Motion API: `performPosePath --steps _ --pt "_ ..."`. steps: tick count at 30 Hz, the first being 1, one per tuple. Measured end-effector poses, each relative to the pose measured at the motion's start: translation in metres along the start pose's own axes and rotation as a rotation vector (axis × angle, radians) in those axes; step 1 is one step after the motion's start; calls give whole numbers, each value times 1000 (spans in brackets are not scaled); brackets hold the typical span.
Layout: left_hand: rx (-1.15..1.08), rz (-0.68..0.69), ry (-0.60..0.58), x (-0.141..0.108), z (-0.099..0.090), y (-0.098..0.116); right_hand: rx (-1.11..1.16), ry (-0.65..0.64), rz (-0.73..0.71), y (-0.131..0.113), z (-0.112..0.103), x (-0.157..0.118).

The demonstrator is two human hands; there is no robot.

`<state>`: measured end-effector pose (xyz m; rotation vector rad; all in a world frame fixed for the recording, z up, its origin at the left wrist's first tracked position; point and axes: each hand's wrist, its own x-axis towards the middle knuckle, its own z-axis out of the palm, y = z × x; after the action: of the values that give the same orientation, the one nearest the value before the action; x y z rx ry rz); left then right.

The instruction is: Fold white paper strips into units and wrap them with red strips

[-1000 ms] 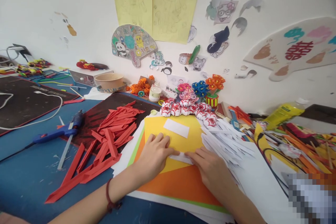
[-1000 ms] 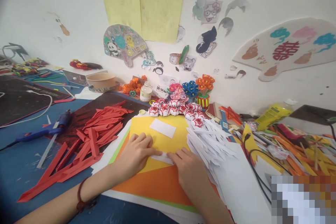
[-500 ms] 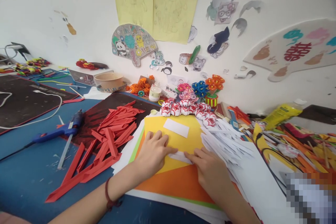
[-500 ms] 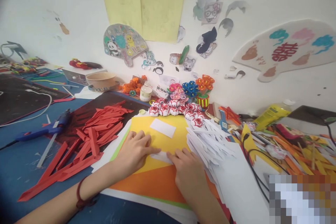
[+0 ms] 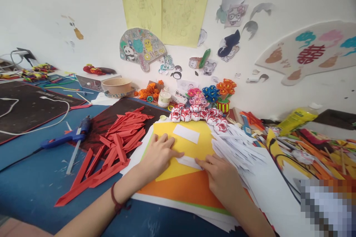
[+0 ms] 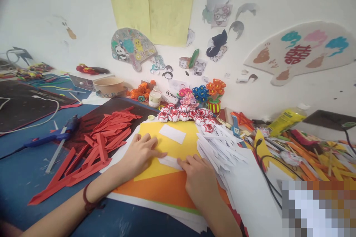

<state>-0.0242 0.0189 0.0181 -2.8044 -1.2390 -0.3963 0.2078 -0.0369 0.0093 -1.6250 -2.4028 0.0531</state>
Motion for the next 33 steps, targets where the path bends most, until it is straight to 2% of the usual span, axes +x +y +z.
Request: performPosePath --steps 5,9,13,16,21,27,30,33 --pt "-68 -64 68 -1 -3 -2 44 7 36 -1 -5 -1" --pt "-259 -154 157 4 -3 8 158 42 87 -2 -5 0" --pt "-372 -136 73 11 5 17 256 112 152 -3 1 4" --pt "-407 -154 27 14 12 16 315 171 183 -4 6 8" --pt "-507 -168 1 16 14 9 410 190 118 -5 6 12" --pt "-416 -54 -1 13 5 6 473 149 128 -1 3 13" --pt "-359 44 25 10 1 8 474 157 72 3 2 11" --pt "-324 113 53 9 2 9 392 218 -25 6 6 8"
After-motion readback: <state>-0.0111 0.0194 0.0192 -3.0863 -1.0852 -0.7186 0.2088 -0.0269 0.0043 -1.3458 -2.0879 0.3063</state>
